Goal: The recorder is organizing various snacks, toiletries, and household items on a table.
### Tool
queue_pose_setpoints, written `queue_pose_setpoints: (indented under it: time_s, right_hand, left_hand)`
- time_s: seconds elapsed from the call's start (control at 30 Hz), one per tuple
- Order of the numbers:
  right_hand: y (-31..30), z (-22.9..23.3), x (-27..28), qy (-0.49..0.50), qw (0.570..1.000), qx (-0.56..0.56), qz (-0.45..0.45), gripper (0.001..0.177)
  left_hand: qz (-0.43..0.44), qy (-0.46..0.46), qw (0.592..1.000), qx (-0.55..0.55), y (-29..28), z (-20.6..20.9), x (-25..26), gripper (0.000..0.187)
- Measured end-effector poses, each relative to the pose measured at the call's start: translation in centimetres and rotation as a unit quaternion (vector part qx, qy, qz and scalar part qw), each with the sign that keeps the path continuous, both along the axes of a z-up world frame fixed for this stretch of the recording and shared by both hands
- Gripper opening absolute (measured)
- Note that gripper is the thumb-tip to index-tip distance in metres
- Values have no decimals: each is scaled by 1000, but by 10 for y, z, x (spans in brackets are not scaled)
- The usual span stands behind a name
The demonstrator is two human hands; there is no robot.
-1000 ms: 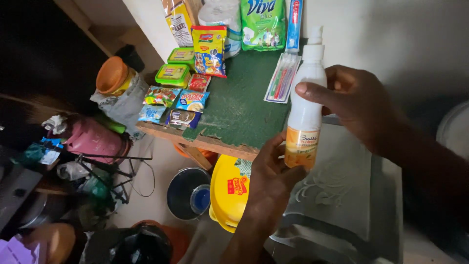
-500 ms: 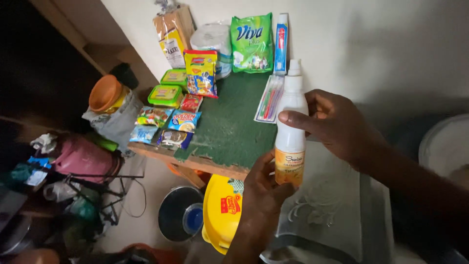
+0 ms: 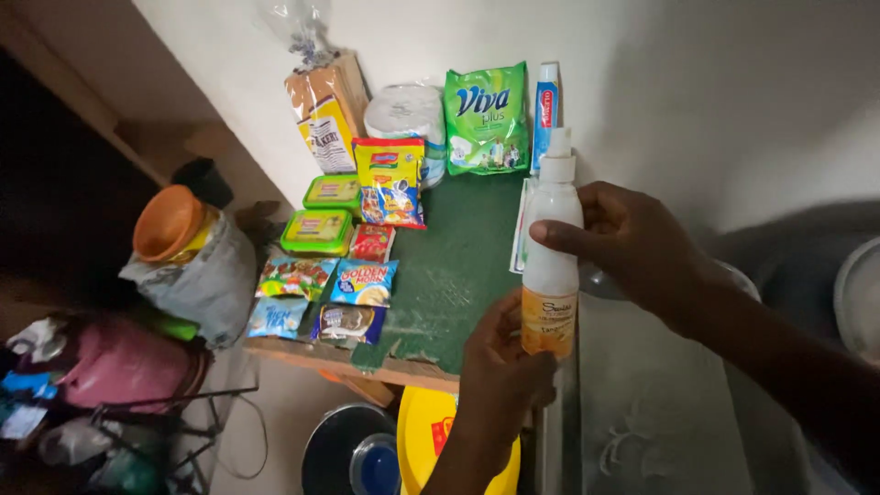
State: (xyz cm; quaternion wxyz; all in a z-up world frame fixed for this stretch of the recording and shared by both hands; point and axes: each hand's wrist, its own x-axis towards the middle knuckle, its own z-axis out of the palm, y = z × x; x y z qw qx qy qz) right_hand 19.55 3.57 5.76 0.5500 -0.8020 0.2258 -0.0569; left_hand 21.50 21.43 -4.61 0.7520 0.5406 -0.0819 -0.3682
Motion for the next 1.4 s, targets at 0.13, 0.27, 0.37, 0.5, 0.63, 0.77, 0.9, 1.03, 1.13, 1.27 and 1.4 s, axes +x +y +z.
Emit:
queue_pose_setpoints:
  time_s: [0.13,0.27,0.37,0.5,0.63,0.77,0.9,1.03,1.13,1.27,1.4]
  right_hand:
    - [2,-15,20,-36,999,4,12,54]
    - [8,-22,32,-8,1000,-21,-6,53]
    - [13,-19,40,12,999,-33,-17,51]
    - [20,-17,49,21,999,-22,-19,48]
    - [20,-25,57,-6,1000,-13,8,46]
    - [24,-26,63,-4,999,-42,1,47]
    - [22,-32,70,-33,999,-41,-2,47]
    - [27,-34,80,-32,999,-44,-7,46]
    - [26,-39,81,-17,995,-101,-2,43]
    - [27,-40,89,-63,996,-64,2,43]
    - [26,-45,98,-46,996,-73,-6,43]
  left_hand:
    - [-8,-17,999,-43,7,2,27,68]
    - [-15,-38,999,27,12,11,45,68]
    - [-21,-36,999,23,15,4,54,69]
    - [-13,-33,999,3,22,0,62,70]
    - [-12,-68,997,30,25,-2,73,69]
    - [-7,-56,998,-32,25,-19,82,70]
    - [12,-90,994,-66,23,-28,91,67]
    - [1,-81,996,-34,28,-21,99,70]
    - [7,-72,996,-46,28,-30,103,67]
    - [25,-66,997,-23,31,-36,107,68]
    - [34,-30,999,11,35,-35,111,71]
